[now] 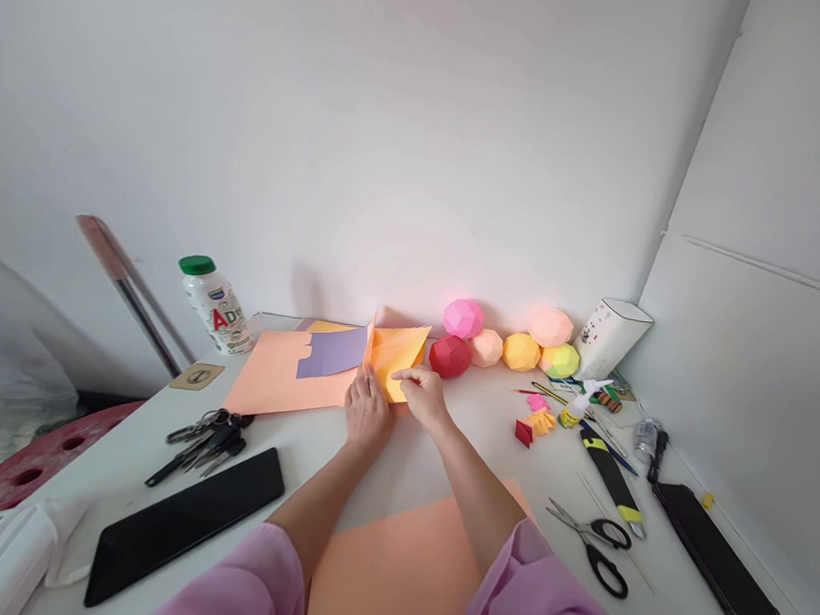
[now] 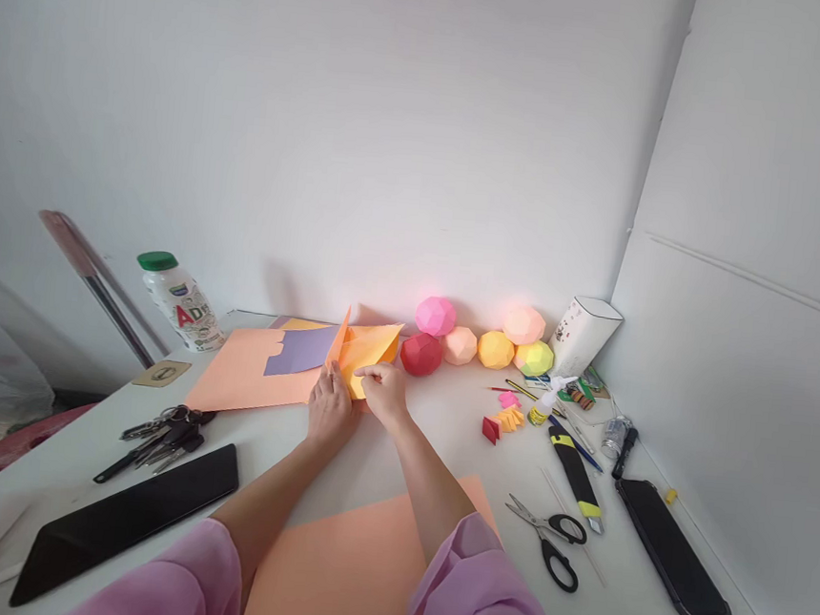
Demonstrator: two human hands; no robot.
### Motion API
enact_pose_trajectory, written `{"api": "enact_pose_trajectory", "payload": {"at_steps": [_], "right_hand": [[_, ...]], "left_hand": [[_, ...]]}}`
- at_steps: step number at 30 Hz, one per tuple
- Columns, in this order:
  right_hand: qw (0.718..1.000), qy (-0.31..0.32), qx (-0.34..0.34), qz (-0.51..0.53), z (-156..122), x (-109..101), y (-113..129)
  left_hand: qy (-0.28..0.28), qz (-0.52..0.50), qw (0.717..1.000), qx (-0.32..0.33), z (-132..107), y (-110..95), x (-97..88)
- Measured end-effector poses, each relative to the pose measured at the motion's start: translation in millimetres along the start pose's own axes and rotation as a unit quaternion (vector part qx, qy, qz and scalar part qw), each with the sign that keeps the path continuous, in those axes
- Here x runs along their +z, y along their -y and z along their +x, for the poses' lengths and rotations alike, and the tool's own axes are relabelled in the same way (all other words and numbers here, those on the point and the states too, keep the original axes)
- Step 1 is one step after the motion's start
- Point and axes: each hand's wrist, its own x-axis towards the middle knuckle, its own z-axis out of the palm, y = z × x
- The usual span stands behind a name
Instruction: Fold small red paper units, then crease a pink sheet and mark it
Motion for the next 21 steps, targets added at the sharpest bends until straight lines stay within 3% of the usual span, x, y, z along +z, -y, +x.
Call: {"api": "enact_pose_trajectory", "payload": {"at_steps": [12, 21], "right_hand": [[1.0, -0.015, -0.016, 0.012, 0.7, -21.4, 22.2], [0.995, -0.086, -0.043, 0.038, -1.2, -59.4, 55.4]], "left_hand": [[0.011, -0.025, 0.999, -0.018, 1.4, -0.1, -3.0], [0.016, -0.052, 0.998, -0.032, 2.6, -0.8, -3.5]]}}
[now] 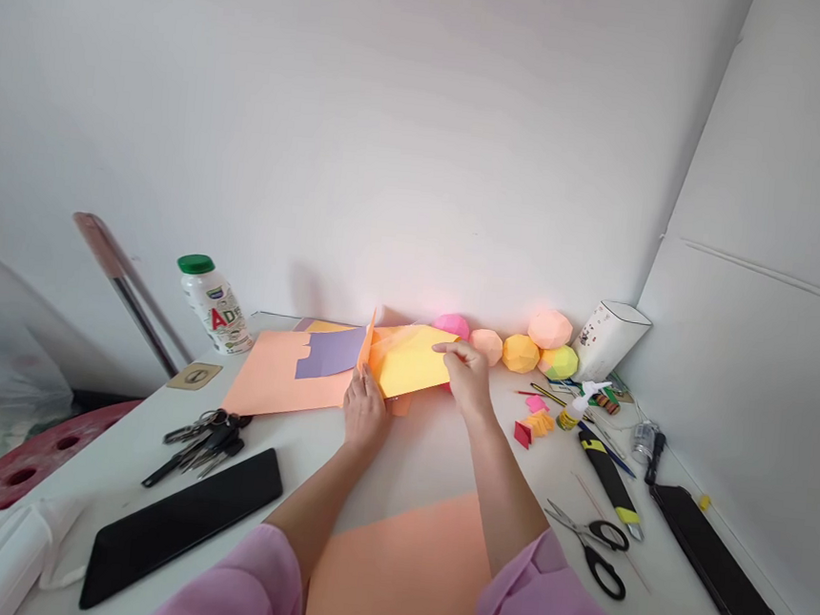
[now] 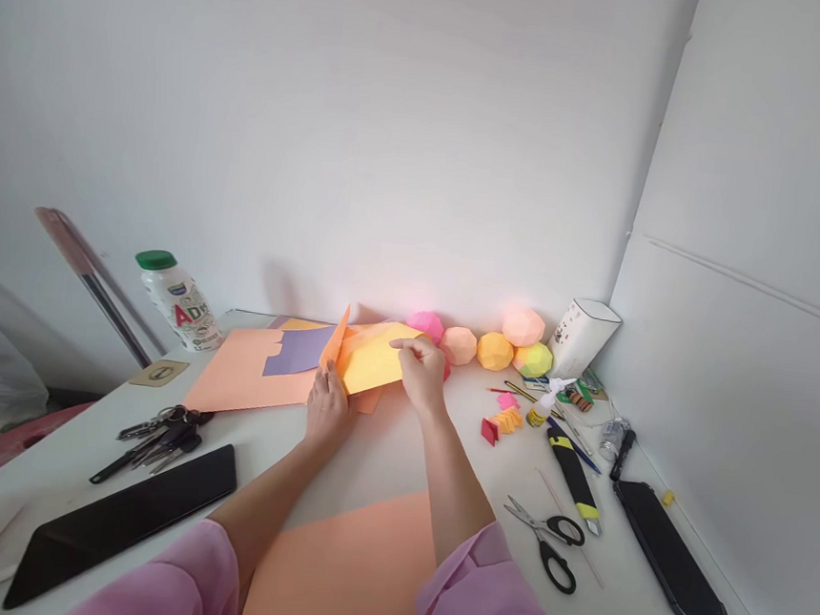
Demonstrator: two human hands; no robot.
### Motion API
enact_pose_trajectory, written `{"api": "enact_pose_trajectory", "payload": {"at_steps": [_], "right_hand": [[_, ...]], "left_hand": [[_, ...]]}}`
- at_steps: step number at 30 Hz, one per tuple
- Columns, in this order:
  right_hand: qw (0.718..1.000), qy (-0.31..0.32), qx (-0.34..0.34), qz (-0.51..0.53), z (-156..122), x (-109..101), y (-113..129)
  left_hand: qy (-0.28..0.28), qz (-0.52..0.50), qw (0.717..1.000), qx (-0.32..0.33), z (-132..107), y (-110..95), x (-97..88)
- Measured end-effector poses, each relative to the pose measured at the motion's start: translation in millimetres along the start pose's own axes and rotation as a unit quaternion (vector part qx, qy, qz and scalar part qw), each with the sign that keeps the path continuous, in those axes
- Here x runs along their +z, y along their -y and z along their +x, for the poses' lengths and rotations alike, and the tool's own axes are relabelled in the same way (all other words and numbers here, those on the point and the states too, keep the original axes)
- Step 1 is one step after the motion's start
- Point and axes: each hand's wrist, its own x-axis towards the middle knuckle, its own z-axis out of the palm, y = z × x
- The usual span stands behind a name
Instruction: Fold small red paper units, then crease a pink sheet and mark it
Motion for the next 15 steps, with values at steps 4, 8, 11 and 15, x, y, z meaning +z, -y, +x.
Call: {"api": "enact_pose_trajectory", "payload": {"at_steps": [4, 8, 11, 15], "right_hand": [[0.997, -0.043, -0.058, -0.015, -8.4, -21.6, 28.6], [0.986, -0.072, -0.142, -0.043, -30.2, -36.3, 62.3], [0.973, -0.098, -0.207, -0.044, -50.0, -44.4, 82.7], [0.938, -0.222, -0.267, -0.002, -75.4, -56.5, 101.9]], "left_hand": [[0.008, -0.008, 1.0, -0.012, 0.2, 0.3, 0.6], [0.014, -0.015, 0.999, -0.024, 0.7, 0.2, 1.0], [0.016, -0.021, 0.999, -0.028, 1.4, 0.2, 0.8], [0.017, -0.024, 0.999, -0.024, 2.8, -0.6, -0.3]]}}
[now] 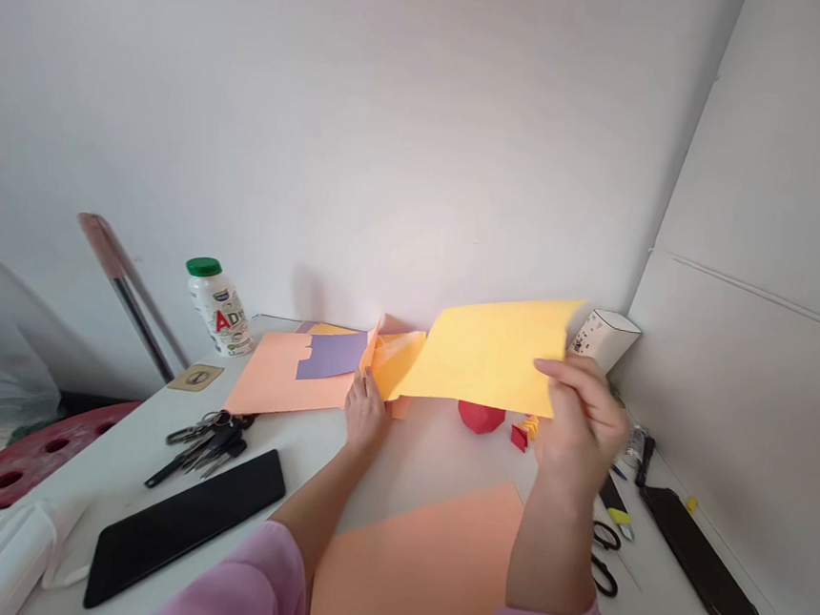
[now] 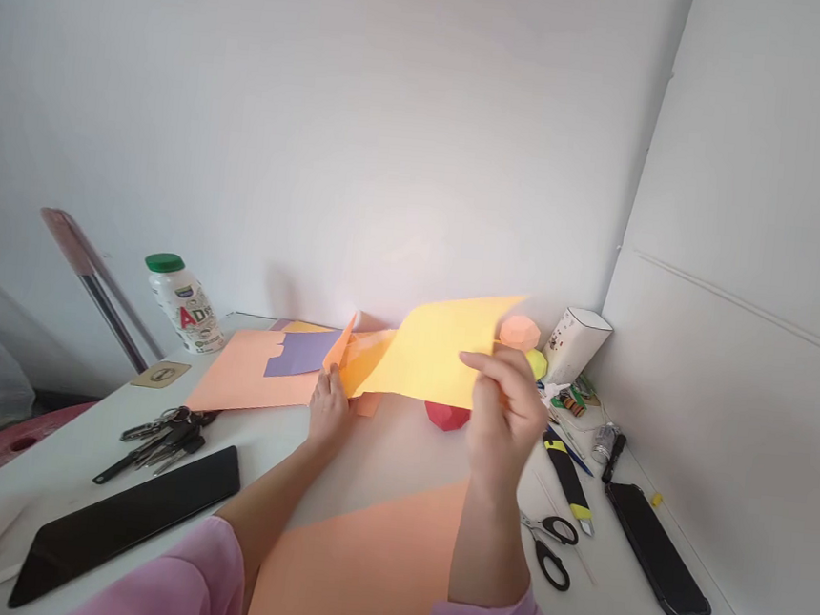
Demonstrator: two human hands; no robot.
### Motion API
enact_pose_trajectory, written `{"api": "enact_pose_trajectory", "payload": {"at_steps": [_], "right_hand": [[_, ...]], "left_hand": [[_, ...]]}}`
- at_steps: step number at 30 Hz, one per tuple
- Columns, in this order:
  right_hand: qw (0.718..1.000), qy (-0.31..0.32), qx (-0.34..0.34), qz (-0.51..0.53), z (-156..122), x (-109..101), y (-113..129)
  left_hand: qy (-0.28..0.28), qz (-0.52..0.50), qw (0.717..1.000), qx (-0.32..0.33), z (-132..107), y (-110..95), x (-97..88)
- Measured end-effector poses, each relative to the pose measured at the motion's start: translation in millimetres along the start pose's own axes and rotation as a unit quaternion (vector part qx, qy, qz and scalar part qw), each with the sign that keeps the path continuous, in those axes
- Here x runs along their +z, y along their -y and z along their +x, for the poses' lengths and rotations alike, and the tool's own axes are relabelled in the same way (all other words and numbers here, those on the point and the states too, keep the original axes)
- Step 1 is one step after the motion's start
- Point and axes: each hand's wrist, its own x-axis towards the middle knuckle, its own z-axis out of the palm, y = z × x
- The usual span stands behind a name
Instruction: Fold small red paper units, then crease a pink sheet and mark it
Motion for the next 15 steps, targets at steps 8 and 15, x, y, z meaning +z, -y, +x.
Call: {"api": "enact_pose_trajectory", "payload": {"at_steps": [8, 15], "right_hand": [[0.992, -0.037, 0.118, 0.0, -1.7, -64.1, 20.5], [0.909, 0.023, 0.352, -0.223, -84.9, -180.6, 11.9]], "left_hand": [[0.017, 0.002, 1.0, 0.006, 4.9, -3.0, -5.5], [0.034, -0.024, 0.999, -0.003, 7.6, -3.8, -13.5]]}}
